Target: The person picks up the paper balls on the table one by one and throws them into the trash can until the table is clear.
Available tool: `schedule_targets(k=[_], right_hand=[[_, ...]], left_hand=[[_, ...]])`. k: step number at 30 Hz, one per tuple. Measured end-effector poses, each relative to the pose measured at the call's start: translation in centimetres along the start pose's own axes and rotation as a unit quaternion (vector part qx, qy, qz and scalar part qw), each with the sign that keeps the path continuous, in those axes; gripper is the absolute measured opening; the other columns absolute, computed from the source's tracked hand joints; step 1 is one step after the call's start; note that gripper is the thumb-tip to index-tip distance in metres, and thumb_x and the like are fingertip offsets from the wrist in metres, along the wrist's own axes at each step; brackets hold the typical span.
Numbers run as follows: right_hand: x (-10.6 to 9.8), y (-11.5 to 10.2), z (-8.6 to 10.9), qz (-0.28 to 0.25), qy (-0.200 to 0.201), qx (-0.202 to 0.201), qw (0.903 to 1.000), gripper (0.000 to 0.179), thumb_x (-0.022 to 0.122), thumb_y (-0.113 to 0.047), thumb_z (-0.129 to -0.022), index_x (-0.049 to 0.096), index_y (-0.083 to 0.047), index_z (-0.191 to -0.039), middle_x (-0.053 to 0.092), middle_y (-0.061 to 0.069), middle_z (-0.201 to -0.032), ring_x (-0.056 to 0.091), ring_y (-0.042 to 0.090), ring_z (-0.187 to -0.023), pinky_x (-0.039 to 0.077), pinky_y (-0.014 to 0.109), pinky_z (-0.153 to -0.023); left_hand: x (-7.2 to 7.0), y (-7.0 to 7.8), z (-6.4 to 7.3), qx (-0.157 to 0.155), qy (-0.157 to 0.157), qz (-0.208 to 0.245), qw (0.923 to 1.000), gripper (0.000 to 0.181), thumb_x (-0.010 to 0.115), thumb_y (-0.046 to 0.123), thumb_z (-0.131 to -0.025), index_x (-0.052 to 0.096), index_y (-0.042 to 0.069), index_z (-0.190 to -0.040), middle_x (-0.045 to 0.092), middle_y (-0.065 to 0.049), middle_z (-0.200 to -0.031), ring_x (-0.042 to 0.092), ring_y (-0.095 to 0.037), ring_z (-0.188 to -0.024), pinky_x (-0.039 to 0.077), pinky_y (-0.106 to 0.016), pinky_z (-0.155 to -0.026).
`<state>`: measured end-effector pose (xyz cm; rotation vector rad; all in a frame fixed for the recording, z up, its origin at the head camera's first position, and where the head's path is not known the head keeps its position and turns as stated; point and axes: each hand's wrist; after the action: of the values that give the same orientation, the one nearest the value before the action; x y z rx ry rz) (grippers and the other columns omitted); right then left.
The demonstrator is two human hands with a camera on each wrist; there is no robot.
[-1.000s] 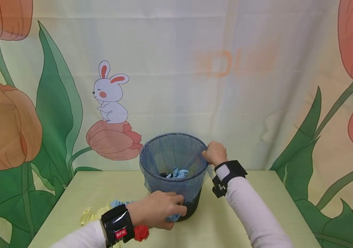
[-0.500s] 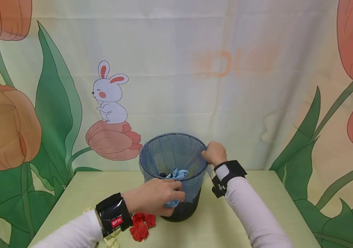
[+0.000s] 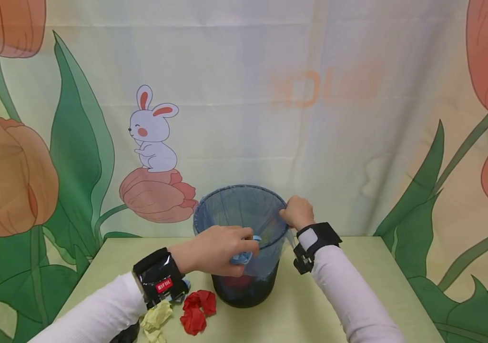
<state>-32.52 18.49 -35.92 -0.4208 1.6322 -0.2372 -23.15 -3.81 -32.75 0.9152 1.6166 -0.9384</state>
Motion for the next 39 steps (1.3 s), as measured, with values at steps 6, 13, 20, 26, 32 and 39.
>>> schedule_targets(k=[6,13,20,26,32,39], right_hand=[[0.0,0.0,0.0,0.004,0.001,0.002,1.0,0.041,0.051,-0.007,-0.08,0.026,-0.017,-0.049,0.027,-0.005,-0.044,0.032,0.01,-0.038,0.02,0.02,-0.042],[-0.2,-0.1,0.1,0.013,-0.001,0.009,0.9999,0.04,0.05,-0.006,-0.079,0.027,-0.017,-0.048,0.03,-0.004,-0.043,0.039,0.01,-0.038,0.024,0.019,-0.04],[-0.1,-0.3,0.3,0.019,0.006,0.005,0.9998,0.041,0.051,-0.006,-0.08,0.027,-0.017,-0.048,0.034,-0.003,-0.042,0.041,0.011,-0.038,0.026,0.02,-0.04],[0.0,-0.4,0.2,0.03,0.015,0.002,0.9994,0.04,0.051,-0.007,-0.079,0.028,-0.017,-0.047,0.04,-0.002,-0.042,0.047,0.011,-0.039,0.027,0.019,-0.04],[0.0,-0.5,0.3,0.032,0.012,0.005,0.9994,0.041,0.05,-0.007,-0.081,0.027,-0.017,-0.048,0.036,-0.003,-0.042,0.044,0.012,-0.039,0.026,0.02,-0.04],[0.1,-0.4,0.2,0.033,0.01,0.006,0.9994,0.042,0.051,-0.008,-0.082,0.028,-0.017,-0.048,0.037,-0.002,-0.042,0.044,0.012,-0.04,0.026,0.02,-0.041]], left_hand=[[-0.6,-1.3,-0.2,-0.034,-0.008,0.011,0.9993,0.025,0.063,0.027,-0.08,0.06,0.023,-0.105,0.05,0.005,-0.09,0.045,-0.005,-0.068,0.036,-0.016,-0.052],[-0.7,-3.0,-0.3,-0.076,-0.016,0.009,0.997,0.023,0.063,0.026,-0.08,0.06,0.022,-0.103,0.052,0.004,-0.091,0.046,-0.007,-0.067,0.039,-0.019,-0.054],[-0.6,-4.3,-1.1,-0.108,-0.024,0.018,0.9937,0.023,0.063,0.028,-0.082,0.059,0.023,-0.103,0.052,0.004,-0.093,0.048,-0.008,-0.068,0.043,-0.021,-0.058],[-0.7,-5.3,-1.9,-0.151,-0.029,0.029,0.9876,0.023,0.062,0.028,-0.082,0.058,0.024,-0.104,0.051,0.005,-0.093,0.049,-0.01,-0.069,0.042,-0.023,-0.06],[-0.7,-6.0,-2.5,-0.161,-0.031,0.016,0.9863,0.024,0.062,0.029,-0.082,0.059,0.024,-0.105,0.052,0.005,-0.091,0.049,-0.011,-0.071,0.043,-0.023,-0.062],[-0.5,-6.5,-3.1,-0.168,-0.033,0.019,0.9851,0.022,0.06,0.027,-0.082,0.058,0.024,-0.103,0.051,0.004,-0.092,0.049,-0.012,-0.071,0.043,-0.026,-0.062]])
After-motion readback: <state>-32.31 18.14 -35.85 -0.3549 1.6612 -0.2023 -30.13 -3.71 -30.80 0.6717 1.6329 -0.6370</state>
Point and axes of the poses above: each hand's wrist, its own z-axis away from the middle knuckle, its own x-axis out of the palm, y = z × x
